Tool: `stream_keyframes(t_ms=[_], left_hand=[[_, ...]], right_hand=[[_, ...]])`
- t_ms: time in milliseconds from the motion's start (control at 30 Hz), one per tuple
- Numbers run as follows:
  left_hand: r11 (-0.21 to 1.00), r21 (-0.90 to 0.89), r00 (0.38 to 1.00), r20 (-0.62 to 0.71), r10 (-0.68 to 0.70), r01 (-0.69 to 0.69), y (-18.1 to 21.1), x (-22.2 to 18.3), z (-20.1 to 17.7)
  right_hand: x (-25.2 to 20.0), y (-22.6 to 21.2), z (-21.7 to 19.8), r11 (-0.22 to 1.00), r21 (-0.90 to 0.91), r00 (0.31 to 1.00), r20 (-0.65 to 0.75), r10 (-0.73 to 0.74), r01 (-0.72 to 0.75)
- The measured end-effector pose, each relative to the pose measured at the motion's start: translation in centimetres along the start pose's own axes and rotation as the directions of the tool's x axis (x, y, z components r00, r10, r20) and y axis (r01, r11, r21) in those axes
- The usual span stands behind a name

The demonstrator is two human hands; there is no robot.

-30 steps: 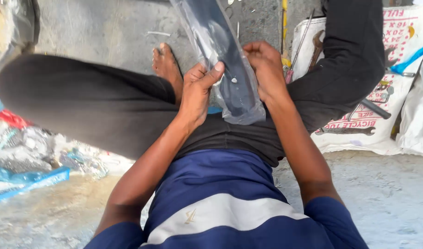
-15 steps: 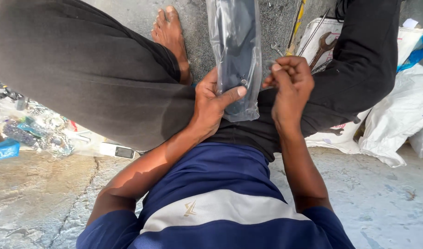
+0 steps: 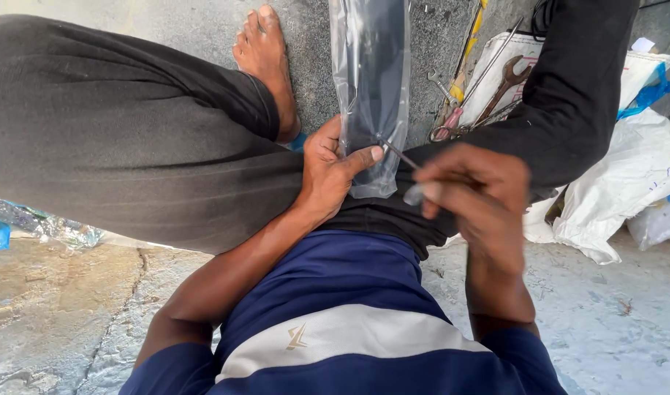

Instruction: Assembling components onto a bicycle mudguard using tools and fasteners.

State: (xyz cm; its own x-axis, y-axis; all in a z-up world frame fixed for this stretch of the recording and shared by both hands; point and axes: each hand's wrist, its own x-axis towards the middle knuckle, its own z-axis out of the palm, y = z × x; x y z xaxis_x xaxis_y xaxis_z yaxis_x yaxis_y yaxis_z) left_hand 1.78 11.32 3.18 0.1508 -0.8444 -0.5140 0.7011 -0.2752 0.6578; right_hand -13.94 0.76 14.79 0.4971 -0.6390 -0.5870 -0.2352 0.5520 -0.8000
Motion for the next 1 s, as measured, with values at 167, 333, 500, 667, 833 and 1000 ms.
stream_keyframes(t_ms=[167,333,500,667,833,1000], left_hand=[[0.998,-0.055,0.999,-0.019,-0.044,0.043,0.7,0.5,0.6],[0.999,-0.013,0.999,-0.017,-0.033,0.033,0.2,0.7,0.7],[0.998,-0.066,1.0,0.01,-0.017,0.018,0.6,0.6,1.0],[0.999,-0.035,1.0,-0.016,-0.005,0.004,-0.1,0.3,0.6],[0.999,0.0,0.998,0.042,0.04,-0.04,-0.6,0.3,0.1],[0.999,0.028,0.999,0.018,0.046,-0.047,-0.3,0.3,0.1]], right_hand=[[3.6,2.3,-7.3,0.79,-0.524,0.791,-0.313,-0.525,0.317],[19.5,18.0,-11.9,0.697,-0.708,0.894,-0.232,-0.384,0.115],[17.1,16.0,-9.6,0.377,-0.901,0.92,0.058,-0.388,0.215],[6.5,5.5,-4.4,0.964,-0.171,0.93,-0.273,-0.245,0.204],[2.0,5.7,-0.5,0.964,-0.086,0.958,-0.121,-0.261,0.252],[2.6,6.1,0.9,0.943,-0.223,0.961,-0.064,-0.269,0.249]])
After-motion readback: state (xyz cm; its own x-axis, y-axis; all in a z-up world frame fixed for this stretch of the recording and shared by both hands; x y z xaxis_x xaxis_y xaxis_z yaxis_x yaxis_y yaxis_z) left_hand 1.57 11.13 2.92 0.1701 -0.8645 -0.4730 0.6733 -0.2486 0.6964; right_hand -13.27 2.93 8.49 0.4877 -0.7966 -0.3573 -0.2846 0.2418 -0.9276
